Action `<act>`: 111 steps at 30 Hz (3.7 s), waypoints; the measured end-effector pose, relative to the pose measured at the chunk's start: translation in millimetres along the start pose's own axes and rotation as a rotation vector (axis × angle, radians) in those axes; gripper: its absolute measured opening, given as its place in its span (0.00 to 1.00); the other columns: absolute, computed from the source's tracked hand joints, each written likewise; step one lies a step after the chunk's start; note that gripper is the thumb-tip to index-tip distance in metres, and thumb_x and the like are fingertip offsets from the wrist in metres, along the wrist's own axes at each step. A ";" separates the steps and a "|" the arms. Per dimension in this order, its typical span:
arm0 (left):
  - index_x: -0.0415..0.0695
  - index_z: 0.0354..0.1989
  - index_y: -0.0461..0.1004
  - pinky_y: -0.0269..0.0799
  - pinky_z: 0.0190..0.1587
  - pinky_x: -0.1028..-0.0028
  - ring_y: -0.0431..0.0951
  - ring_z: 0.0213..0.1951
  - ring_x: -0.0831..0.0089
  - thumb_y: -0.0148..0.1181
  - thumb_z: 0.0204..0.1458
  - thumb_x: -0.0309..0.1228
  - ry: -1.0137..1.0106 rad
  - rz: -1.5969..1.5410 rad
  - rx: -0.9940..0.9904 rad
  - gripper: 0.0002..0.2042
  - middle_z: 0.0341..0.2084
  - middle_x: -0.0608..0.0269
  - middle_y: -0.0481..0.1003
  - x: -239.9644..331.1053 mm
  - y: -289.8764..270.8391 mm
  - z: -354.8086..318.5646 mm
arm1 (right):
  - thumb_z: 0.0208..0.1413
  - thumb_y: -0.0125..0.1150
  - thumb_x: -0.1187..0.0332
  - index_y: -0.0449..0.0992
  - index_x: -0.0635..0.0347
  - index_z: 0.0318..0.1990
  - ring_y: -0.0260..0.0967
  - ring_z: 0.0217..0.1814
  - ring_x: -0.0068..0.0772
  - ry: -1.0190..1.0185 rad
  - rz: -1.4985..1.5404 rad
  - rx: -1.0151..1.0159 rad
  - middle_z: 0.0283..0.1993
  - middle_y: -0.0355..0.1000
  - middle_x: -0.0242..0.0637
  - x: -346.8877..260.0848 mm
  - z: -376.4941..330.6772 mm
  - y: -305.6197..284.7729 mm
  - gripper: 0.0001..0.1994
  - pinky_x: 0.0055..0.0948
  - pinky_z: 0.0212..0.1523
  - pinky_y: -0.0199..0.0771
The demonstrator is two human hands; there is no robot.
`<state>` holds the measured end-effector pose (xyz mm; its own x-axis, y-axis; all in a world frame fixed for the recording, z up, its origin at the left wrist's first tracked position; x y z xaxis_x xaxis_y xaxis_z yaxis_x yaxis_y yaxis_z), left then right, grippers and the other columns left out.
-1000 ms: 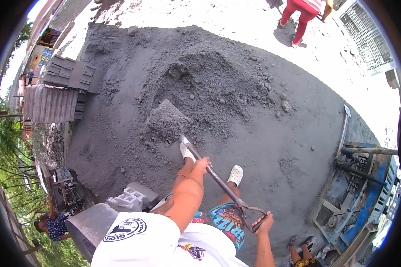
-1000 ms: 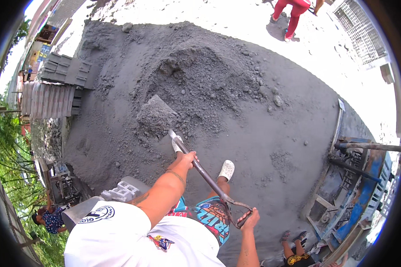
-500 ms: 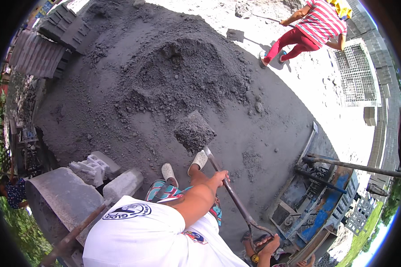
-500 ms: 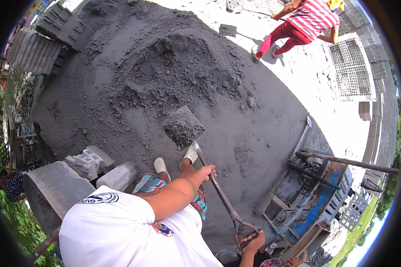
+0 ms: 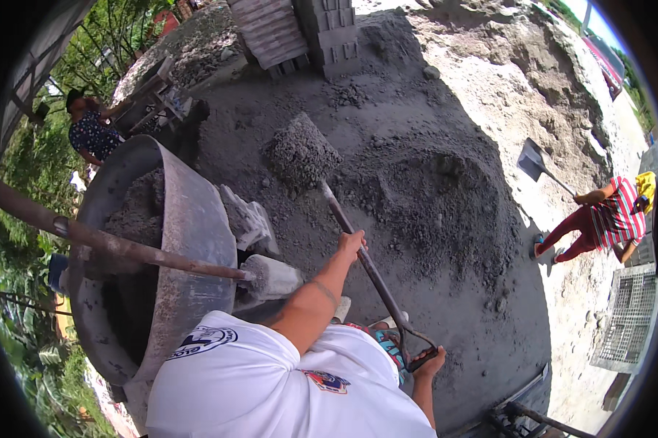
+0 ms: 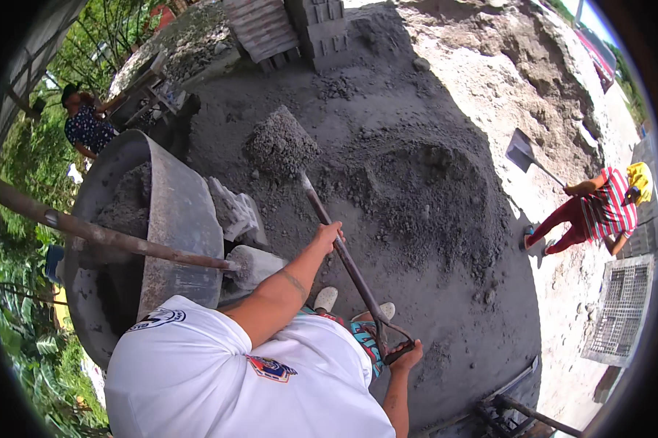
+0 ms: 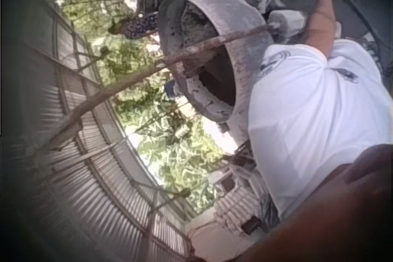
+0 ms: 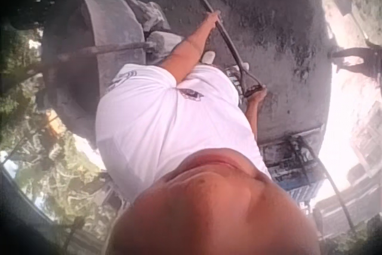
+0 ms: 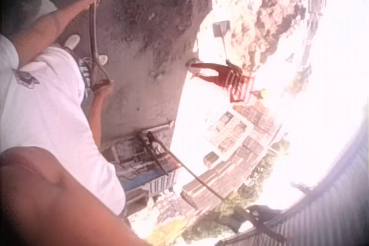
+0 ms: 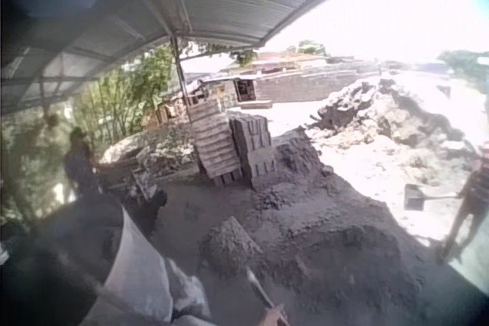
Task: The person shovels cement mixture from a pile on the ground into a cement mixer using a shovel.
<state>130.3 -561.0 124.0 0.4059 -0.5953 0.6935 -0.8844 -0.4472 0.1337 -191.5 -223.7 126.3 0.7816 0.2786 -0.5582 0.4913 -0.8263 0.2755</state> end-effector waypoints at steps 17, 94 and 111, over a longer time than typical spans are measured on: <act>0.52 0.27 0.64 0.66 0.23 0.74 0.67 0.18 0.78 0.55 0.57 0.49 0.657 -0.818 -0.248 0.16 0.17 0.73 0.64 390.0 -392.2 -72.3 | 0.45 0.62 0.64 0.64 0.64 0.21 0.59 0.22 0.45 -1.314 -0.795 -1.476 0.20 0.59 0.40 46.1 -309.4 435.5 0.15 0.33 0.24 0.60; 0.39 0.29 0.66 0.76 0.25 0.61 0.72 0.20 0.68 0.53 0.54 0.28 -0.650 0.752 -0.252 0.06 0.20 0.59 0.67 -382.4 100.7 -130.6 | 0.57 0.44 0.58 0.61 0.56 0.24 0.53 0.09 0.31 -0.162 0.273 0.630 0.13 0.56 0.36 7.8 -185.3 -199.5 0.14 0.33 0.10 0.60; 0.34 0.30 0.68 0.73 0.25 0.64 0.74 0.19 0.67 0.53 0.51 0.30 -0.180 0.290 0.001 0.09 0.20 0.56 0.71 -94.3 -42.7 -7.5 | 0.56 0.45 0.56 0.63 0.55 0.23 0.56 0.10 0.34 -0.117 0.072 0.148 0.13 0.58 0.36 58.9 -87.7 3.5 0.15 0.32 0.11 0.60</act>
<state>128.1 -480.7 58.1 0.1721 -0.8058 0.5666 -0.9687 -0.2430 -0.0513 -110.0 -167.2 163.0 0.7582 0.1642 -0.6310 0.3668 -0.9075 0.2046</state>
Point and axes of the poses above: each hand's wrist, its own z-axis towards the middle knuckle, its own y-axis out of the palm, x = y × z, the point moved 5 cm from there along z, towards the middle knuckle
